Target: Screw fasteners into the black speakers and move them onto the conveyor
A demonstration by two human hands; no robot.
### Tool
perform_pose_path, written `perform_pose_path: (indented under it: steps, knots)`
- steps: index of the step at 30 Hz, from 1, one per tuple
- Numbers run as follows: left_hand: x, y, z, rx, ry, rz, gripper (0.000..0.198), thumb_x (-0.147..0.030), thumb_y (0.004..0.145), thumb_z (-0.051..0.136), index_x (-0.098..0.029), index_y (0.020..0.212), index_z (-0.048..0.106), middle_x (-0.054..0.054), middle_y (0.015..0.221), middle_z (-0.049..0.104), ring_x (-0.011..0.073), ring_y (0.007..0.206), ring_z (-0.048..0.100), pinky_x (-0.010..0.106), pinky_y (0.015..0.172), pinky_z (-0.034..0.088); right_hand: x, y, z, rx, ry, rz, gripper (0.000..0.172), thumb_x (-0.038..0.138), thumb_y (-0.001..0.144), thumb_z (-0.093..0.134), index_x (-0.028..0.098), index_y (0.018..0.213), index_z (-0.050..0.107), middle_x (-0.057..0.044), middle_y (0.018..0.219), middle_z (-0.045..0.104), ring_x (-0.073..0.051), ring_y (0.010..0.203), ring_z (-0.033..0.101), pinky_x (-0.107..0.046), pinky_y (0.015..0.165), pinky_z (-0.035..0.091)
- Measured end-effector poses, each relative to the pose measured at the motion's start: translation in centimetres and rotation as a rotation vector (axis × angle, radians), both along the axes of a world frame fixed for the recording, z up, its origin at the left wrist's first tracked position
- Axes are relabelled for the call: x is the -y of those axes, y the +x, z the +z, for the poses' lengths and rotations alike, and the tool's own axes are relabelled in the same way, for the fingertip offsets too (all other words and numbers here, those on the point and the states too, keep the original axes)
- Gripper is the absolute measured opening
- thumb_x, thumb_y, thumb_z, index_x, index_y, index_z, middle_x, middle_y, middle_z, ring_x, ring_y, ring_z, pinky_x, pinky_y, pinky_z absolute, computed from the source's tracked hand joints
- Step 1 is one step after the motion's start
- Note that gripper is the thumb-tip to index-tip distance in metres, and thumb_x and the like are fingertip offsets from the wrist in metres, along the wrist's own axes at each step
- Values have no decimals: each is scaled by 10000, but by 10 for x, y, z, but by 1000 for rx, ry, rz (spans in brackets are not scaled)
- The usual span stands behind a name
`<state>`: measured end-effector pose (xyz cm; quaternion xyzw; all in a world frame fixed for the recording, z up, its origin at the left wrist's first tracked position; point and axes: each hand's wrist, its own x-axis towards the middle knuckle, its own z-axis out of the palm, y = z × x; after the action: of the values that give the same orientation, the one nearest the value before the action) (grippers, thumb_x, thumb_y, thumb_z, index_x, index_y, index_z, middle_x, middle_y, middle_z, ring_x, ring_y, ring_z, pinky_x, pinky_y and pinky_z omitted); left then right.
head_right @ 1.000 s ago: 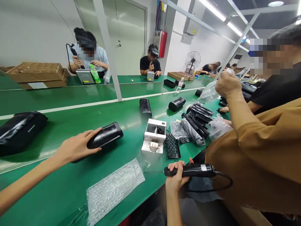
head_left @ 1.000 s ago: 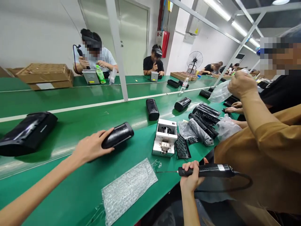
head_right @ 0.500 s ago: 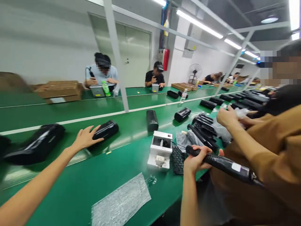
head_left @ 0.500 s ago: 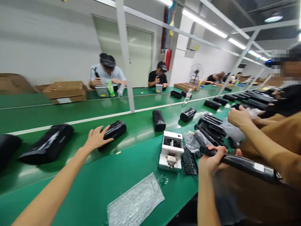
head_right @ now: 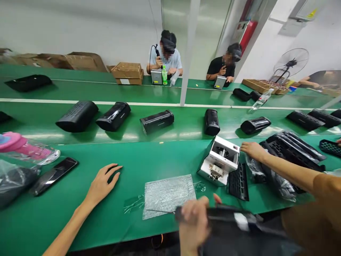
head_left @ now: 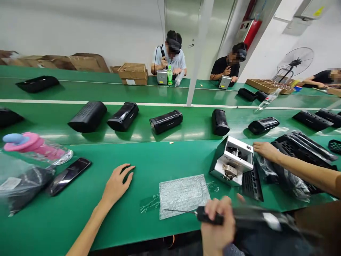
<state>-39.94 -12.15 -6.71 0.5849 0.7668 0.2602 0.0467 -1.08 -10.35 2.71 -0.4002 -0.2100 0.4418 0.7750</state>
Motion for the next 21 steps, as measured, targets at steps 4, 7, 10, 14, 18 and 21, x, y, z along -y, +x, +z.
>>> perform_pose_path:
  steps: [4,7,10,14,18,21]
  knots:
    - [-6,4,-4,-7,2,-9,524,-554,1083,412,-231,1284,772,148,1461,725,370,1395,661,537,1170,580,-13,-66,-23,-9,25,112,369,366,975,777,305,1295,604,123,692,467,-91,443,459,-262,506,510]
    - [-3,5,-5,-11,6,-8,512,-550,1089,410,-244,1285,771,141,1470,721,374,1400,654,535,1143,598,-15,-77,-31,11,44,121,382,380,995,765,284,1307,568,131,709,468,-87,448,475,-257,516,513]
    - [-1,3,-8,-12,12,-7,493,-545,1089,421,-260,1280,775,127,1451,733,369,1397,657,523,1140,602,-12,-74,-30,26,46,109,385,362,989,768,284,1306,564,134,702,482,-86,436,473,-250,504,513]
    - [-3,3,-10,-4,46,-20,502,-563,1081,420,-270,1264,783,118,1442,738,371,1384,667,525,1162,591,-22,-51,-4,37,88,-7,281,360,971,752,277,1204,619,129,680,471,-70,432,426,-219,494,488]
    - [-6,1,-12,30,139,-39,479,-621,1041,434,-420,1327,761,38,1359,772,418,1301,700,640,1144,590,-58,11,53,83,229,-310,133,324,958,716,288,1067,649,114,682,426,-64,471,354,-196,516,440]
    - [-6,-13,-25,21,144,-112,508,-641,995,426,-773,1473,536,-162,1250,793,451,1277,703,746,1141,556,-92,64,96,141,365,-616,114,278,1003,637,265,895,602,101,678,358,-70,509,347,-212,558,439]
